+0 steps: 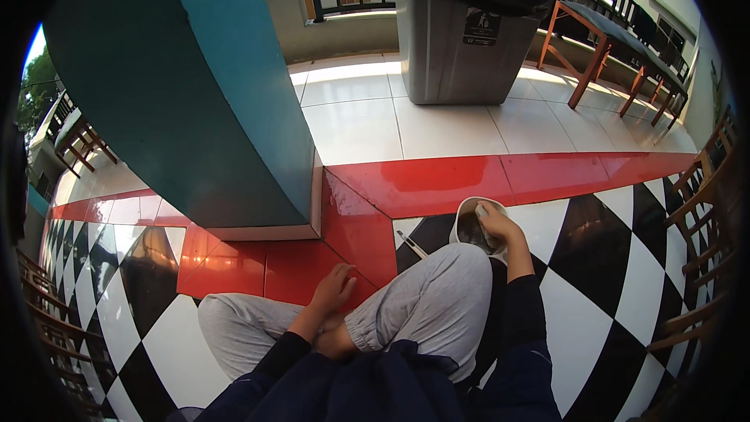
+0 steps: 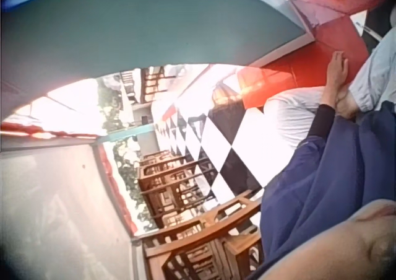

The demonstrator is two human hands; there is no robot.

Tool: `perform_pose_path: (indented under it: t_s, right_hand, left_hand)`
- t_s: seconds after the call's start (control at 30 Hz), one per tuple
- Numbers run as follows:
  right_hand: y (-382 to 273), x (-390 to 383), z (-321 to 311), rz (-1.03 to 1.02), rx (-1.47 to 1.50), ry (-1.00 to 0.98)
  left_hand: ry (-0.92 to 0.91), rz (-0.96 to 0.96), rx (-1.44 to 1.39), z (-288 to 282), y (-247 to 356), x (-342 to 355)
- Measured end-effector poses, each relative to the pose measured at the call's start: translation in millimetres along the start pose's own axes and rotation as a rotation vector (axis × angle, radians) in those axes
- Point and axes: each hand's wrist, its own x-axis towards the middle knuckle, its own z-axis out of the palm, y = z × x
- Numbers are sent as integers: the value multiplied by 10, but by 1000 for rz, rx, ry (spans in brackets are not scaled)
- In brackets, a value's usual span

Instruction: The person uses a utility knife to scrape excess grout or sealant from the joint between a red floor tile and a blue pillar, then wipes the area with a white cloth and rinses the cloth in a bucket of water.

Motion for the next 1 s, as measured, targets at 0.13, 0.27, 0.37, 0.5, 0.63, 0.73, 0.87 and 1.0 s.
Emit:
perform_pose_path:
  t_s: [0.13, 0.27, 0.37, 0.5, 0.63, 0.73, 0.87, 1.0]
  right_hand:
    - [-481, -357, -142, 232, 721, -65]
    - [-232, -373, -89, 116, 1211, -83]
    - [-183, -350, 43, 86, 1477, -111]
    - [-233, -260, 199, 72, 1306, 69]
    - [-99, -179, 314, -9, 1256, 155]
    - [-29, -140, 384, -34, 1178, 157]
    - [-30, -129, 419, 29, 1124, 236]
    - [-101, -75, 451, 118, 939, 313]
  left_hand:
    - [-7, 5, 18, -15, -15, -24]
    - [34, -14, 1, 21, -39, -12]
    - [13, -79, -32, 20, -34, -14]
    - [3, -64, -9, -19, -57, -29]
    - [13, -48, -18, 19, -53, -7]
    - [-3, -73, -34, 43, -50, 3]
    - [-15, -86, -40, 35, -4, 23]
    - [-6, -67, -11, 26, -25, 24]
